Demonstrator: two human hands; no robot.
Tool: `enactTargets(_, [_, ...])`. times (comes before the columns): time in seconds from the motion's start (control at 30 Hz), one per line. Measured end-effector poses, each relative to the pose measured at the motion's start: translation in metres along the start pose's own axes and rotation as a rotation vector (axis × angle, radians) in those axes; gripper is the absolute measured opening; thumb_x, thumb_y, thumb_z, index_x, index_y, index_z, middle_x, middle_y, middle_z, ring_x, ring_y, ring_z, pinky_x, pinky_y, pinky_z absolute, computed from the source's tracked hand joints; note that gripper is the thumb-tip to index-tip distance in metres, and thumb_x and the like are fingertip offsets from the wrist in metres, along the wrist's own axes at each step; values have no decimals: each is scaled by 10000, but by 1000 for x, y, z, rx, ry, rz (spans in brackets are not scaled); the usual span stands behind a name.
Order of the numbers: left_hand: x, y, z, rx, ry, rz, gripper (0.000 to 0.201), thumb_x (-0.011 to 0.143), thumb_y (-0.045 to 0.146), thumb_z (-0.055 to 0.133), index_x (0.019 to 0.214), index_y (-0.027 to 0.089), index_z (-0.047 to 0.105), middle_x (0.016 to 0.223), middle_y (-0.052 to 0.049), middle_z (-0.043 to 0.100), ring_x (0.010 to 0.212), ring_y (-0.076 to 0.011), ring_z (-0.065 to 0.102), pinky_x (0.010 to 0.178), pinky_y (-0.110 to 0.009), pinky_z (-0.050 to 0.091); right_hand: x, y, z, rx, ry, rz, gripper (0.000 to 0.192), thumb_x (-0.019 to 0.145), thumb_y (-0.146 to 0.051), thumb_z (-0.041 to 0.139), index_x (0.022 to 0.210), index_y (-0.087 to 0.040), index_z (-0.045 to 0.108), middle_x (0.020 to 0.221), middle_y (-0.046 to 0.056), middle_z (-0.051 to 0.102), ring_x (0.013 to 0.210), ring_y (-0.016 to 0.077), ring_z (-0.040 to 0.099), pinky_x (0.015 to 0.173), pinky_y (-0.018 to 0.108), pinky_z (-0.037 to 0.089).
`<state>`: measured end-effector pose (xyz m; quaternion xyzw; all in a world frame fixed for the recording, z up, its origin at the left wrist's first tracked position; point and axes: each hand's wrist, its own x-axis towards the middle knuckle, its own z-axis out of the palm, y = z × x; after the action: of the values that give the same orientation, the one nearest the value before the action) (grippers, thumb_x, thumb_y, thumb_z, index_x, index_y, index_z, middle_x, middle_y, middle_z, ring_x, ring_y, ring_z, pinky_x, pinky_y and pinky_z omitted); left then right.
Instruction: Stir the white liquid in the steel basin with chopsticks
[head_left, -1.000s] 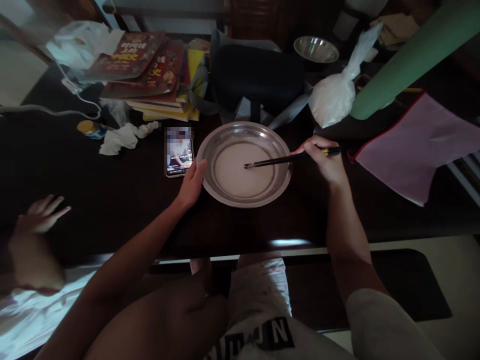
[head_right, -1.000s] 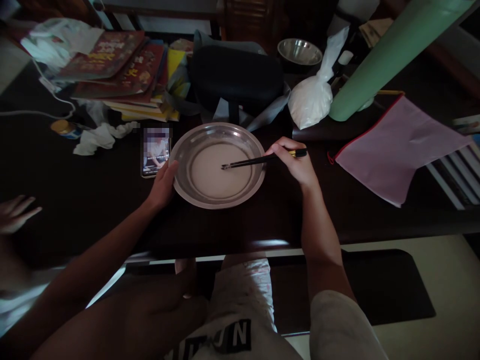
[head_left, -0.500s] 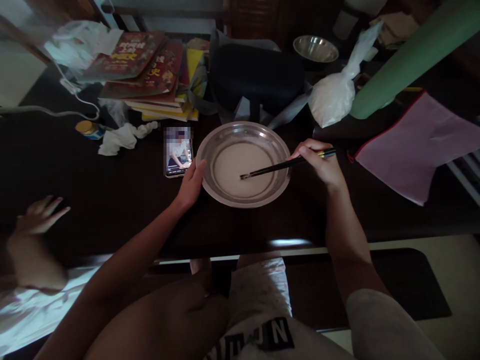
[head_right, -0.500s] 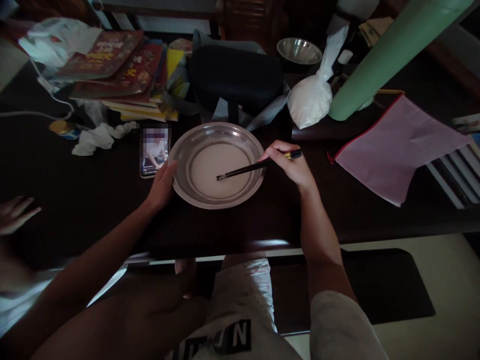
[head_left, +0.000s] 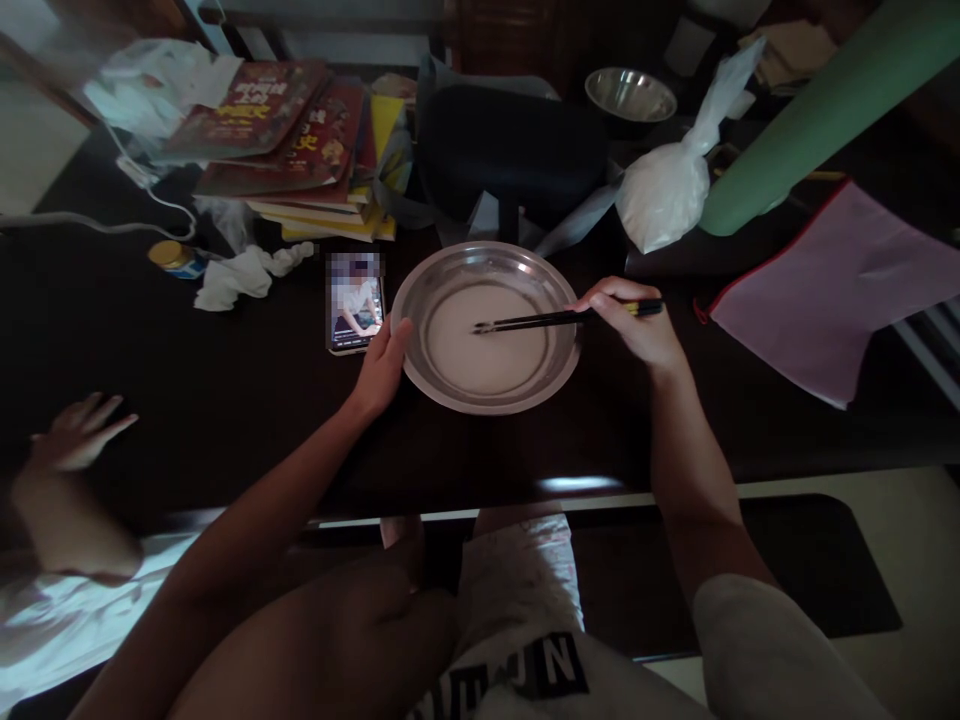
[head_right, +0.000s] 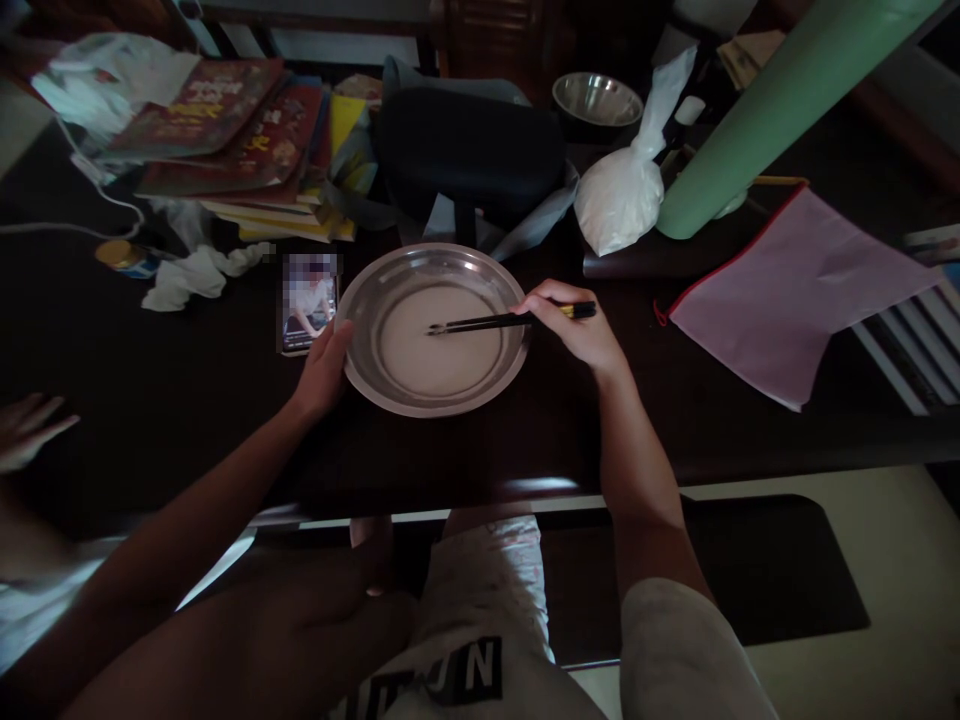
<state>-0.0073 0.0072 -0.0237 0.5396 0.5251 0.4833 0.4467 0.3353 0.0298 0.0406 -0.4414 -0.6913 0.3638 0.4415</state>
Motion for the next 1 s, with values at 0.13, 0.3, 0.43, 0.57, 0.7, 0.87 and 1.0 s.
enactTargets(0.13, [0, 0, 0, -2, -12, 20, 548, 912, 677, 524, 1179, 219, 662, 1191, -97, 727, 1242, -312, 627, 1072, -458, 508, 0, 0, -3, 18, 98, -6, 258, 898, -481, 675, 739, -299, 767, 739, -30, 763, 746, 167, 726, 772, 343, 561])
enactTargets(0.3, [-1, 2, 0, -3, -9, 9, 582, 899, 692, 539, 1201, 209, 658, 1198, -92, 729, 1223, -307, 635, 1076, -469, 503, 1, 2, 0, 20, -42, -7, 271, 883, -520, 677, 811, -279, 779, 820, -14, 791, 845, 180, 754, 815, 340, 578])
enactTargets(0.43, [0, 3, 0, 0, -16, 11, 590, 899, 699, 532, 1190, 202, 663, 1175, -100, 736, 1200, -309, 646, 1056, -469, 519, 1, 3, -3, -18, 85, -14, 284, 888, -518, 673, 771, -277, 767, 780, -18, 782, 794, 175, 744, 791, 341, 581])
enactTargets(0.57, [0, 1, 0, 14, -14, 21, 575, 907, 684, 527, 1190, 202, 662, 1179, -103, 733, 1197, -309, 648, 1045, -469, 527, 0, 3, -3, -1, 25, 1, 282, 897, -514, 664, 764, -286, 764, 766, -22, 779, 785, 176, 744, 783, 345, 576])
enactTargets(0.7, [1, -1, 0, -2, 10, 20, 596, 888, 703, 545, 1196, 206, 661, 1201, -103, 728, 1192, -307, 650, 1067, -479, 510, 0, 2, -1, -15, -3, -11, 270, 894, -517, 667, 808, -284, 772, 822, -15, 791, 848, 192, 753, 811, 360, 578])
enactTargets(0.87, [1, 0, 0, -15, -17, 19, 599, 884, 708, 547, 1187, 206, 667, 1190, -102, 734, 1216, -310, 640, 1081, -481, 501, 0, 3, -3, 9, 93, -11, 279, 896, -503, 668, 739, -291, 758, 732, -17, 758, 730, 182, 728, 757, 364, 578])
enactTargets(1.0, [1, -1, 0, 1, -6, 13, 585, 893, 698, 539, 1189, 209, 665, 1197, -100, 731, 1221, -310, 640, 1086, -484, 497, 0, 2, 0, 0, -27, -6, 256, 896, -506, 669, 814, -290, 779, 819, -14, 786, 833, 186, 750, 800, 354, 581])
